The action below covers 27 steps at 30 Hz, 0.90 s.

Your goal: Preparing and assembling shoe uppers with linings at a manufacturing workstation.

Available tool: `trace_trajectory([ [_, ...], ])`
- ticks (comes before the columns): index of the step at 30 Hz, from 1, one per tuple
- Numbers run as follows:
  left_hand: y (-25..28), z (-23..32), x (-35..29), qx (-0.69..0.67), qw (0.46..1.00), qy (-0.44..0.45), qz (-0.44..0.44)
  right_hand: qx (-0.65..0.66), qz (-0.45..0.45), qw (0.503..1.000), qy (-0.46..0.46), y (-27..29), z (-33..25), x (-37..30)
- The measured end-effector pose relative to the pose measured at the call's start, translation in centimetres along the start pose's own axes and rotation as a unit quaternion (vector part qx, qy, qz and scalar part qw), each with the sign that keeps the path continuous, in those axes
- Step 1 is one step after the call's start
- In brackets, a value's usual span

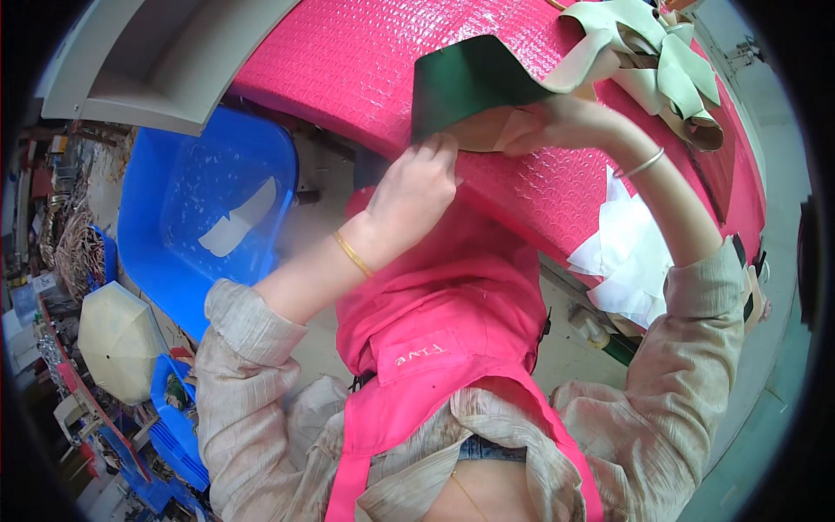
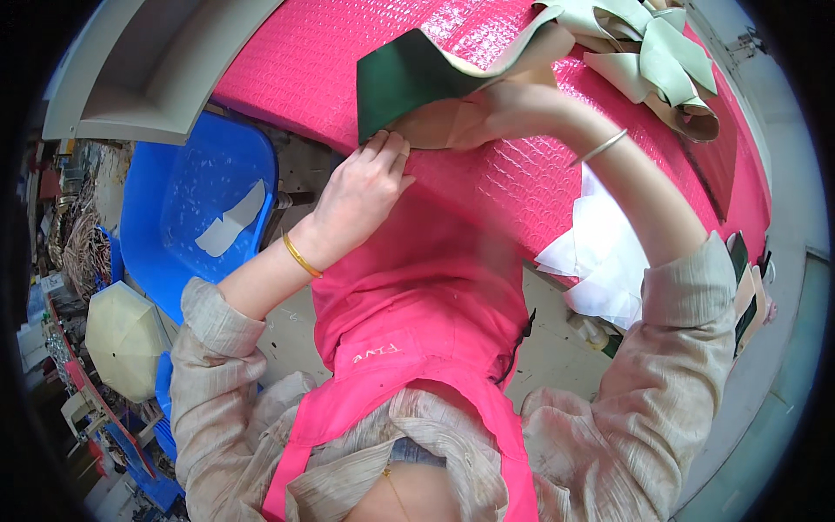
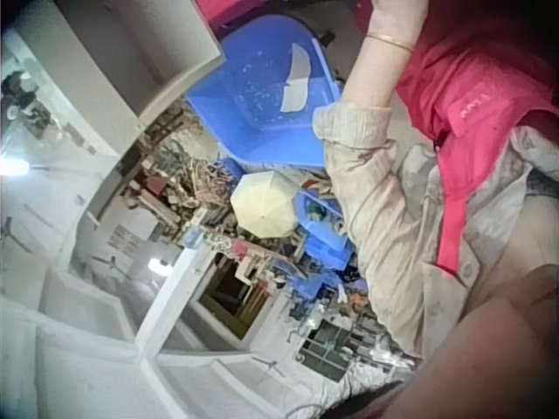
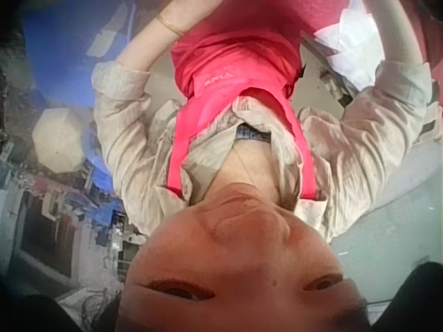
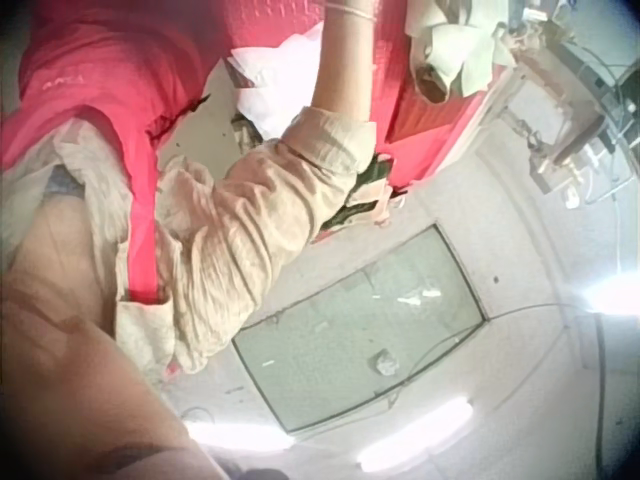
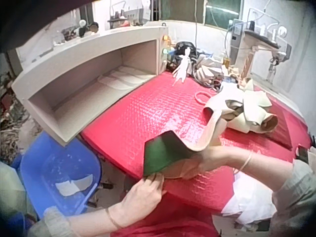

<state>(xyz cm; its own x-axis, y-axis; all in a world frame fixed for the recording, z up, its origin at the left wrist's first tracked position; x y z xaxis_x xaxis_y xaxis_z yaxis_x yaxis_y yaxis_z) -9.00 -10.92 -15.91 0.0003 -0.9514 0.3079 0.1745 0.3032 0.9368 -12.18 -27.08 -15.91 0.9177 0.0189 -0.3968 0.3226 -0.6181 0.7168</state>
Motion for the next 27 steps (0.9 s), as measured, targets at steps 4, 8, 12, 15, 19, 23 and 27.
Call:
trace_trajectory([
  [4, -0.2, -0.9, -0.5, -0.076, 0.996, 0.029, 0.046, 0.100, 0.101, 0.985, -0.093, -1.9, 1.3, 1.5],
  [8, 0.1, -1.5, -0.8, -0.135, 0.986, 0.049, 0.087, 0.142, 0.139, 0.977, -0.081, -1.6, -0.6, 0.9],
  [12, 0.0, -1.1, -0.1, -0.115, 0.991, 0.044, 0.049, -0.051, 0.129, 0.982, -0.131, -1.0, -1.4, 0.4],
  [15, -0.1, -0.9, -0.3, -0.100, 0.990, -0.004, 0.101, -0.054, 0.129, 0.981, -0.131, -1.8, -0.8, 0.5],
  [19, -0.3, -0.6, 0.2, -0.115, 0.989, -0.004, 0.091, -0.107, 0.105, 0.984, -0.096, -1.5, -1.7, 0.3],
  [23, -1.5, -0.5, -0.1, -0.129, 0.983, -0.023, 0.125, -0.125, 0.052, 0.980, -0.149, -1.3, -0.9, 0.0],
  [27, -1.4, 0.2, 0.3, -0.126, 0.987, 0.000, 0.096, -0.213, 0.070, 0.973, -0.062, -1.1, -1.4, 0.1],
])
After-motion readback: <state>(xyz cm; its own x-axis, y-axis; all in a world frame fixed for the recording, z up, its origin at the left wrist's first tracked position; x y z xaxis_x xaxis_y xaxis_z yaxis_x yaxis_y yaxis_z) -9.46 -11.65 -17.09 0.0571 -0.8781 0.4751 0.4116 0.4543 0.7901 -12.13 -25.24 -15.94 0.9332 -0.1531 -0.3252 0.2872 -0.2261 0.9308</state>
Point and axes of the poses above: each hand's wrist, its own x-axis towards the middle knuckle, its own y-axis out of the back of the hand, z = x × y, the point moved 6 cm from there along x, towards the middle knuckle, and after that the axes turned 7 degrees about -x, right-handed, at the moved point
